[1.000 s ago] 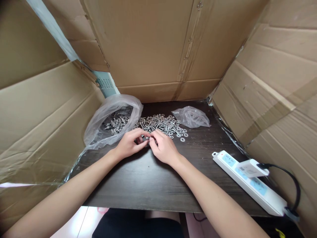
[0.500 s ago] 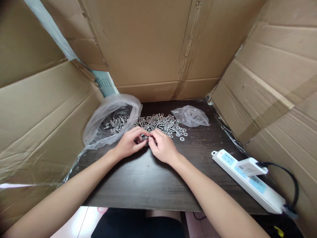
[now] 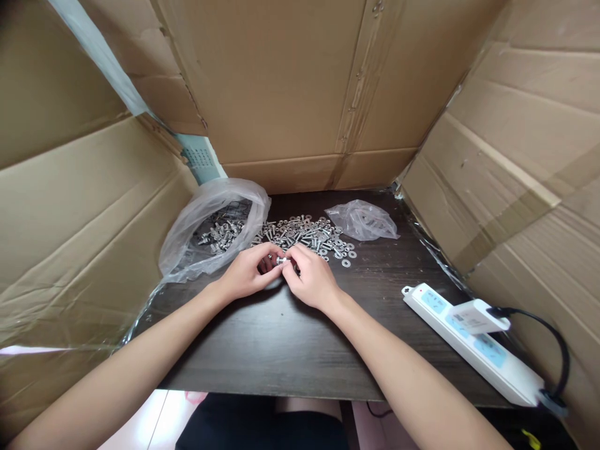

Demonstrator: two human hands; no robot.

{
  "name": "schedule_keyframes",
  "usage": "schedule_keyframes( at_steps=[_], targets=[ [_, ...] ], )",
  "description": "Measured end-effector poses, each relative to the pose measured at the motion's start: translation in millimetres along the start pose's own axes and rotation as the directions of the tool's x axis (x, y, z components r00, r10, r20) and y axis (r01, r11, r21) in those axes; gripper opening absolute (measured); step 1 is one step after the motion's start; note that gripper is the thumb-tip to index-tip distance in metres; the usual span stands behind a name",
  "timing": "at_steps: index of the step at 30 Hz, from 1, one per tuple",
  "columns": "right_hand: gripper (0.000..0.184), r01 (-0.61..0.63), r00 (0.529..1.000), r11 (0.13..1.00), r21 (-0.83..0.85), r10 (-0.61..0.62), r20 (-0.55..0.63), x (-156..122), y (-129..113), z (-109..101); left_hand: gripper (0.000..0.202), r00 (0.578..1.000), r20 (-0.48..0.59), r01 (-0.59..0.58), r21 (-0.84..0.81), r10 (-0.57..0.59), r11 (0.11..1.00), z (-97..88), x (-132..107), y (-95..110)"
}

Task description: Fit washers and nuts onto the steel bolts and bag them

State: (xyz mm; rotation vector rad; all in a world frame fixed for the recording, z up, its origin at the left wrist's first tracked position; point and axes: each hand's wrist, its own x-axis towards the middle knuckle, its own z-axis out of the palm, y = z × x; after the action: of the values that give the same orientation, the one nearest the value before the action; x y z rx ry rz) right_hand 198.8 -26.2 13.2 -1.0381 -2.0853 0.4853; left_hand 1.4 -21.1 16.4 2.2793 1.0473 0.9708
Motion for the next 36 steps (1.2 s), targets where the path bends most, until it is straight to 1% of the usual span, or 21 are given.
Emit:
schedule_keyframes(
  at_steps=[2, 4, 8, 11, 14, 17, 23, 27, 32, 36],
  targets=[
    [0.013, 0.001, 1.000, 1.000, 0.000, -0.001, -0.001, 0, 0, 0, 0.015, 1.000, 0.016, 0.024, 0.004, -0.024, 1.000, -0.8, 0, 1],
    [0.014, 0.003, 1.000, 1.000, -0.001, -0.003, 0.000, 0, -1, 0, 0.015, 0.999, 0.027, 0.022, 0.056, -0.024, 0.998, -2.0, -1, 2],
    [0.016, 0.006, 1.000, 1.000, -0.010, -0.005, 0.009, 0, -1, 0, 0.016, 0.997, 0.062, -0.049, 0.200, 0.037, 0.979, -5.2, 0, 0],
    [0.018, 0.009, 1.000, 1.000, -0.013, -0.008, 0.017, 0, 1, 0, 0.018, 0.993, 0.093, -0.095, 0.263, 0.073, 0.960, -7.4, 1, -2],
    [0.018, 0.020, 1.000, 1.000, -0.012, -0.020, 0.020, 0, 3, 1, 0.020, 0.988, 0.135, -0.118, 0.305, 0.079, 0.945, -9.1, 1, -2],
    [0.019, 0.025, 1.000, 1.000, -0.010, -0.025, 0.014, 0, 5, 2, 0.021, 0.982, 0.178, -0.115, 0.312, 0.061, 0.943, -10.5, 1, -1],
    [0.019, 0.052, 0.999, 0.998, 0.019, -0.052, -0.007, 1, 3, 3, 0.021, 0.979, 0.203, -0.085, 0.324, 0.019, 0.942, -11.9, 1, 4],
    [0.019, 0.082, 0.997, 0.996, 0.037, -0.081, -0.010, 0, 1, 4, 0.020, 0.975, 0.221, -0.077, 0.388, -0.011, 0.918, -12.6, 2, 6],
    [0.018, 0.114, 0.993, 0.993, 0.043, -0.115, 0.020, -1, -3, 5, 0.021, 0.968, 0.248, -0.077, 0.426, -0.035, 0.901, -12.4, 2, 4],
    [0.017, 0.135, 0.990, 0.991, -0.004, -0.135, 0.052, -1, -6, 4, 0.021, 0.966, 0.250, -0.059, 0.441, -0.060, 0.895, -11.4, 3, 1]
  ],
)
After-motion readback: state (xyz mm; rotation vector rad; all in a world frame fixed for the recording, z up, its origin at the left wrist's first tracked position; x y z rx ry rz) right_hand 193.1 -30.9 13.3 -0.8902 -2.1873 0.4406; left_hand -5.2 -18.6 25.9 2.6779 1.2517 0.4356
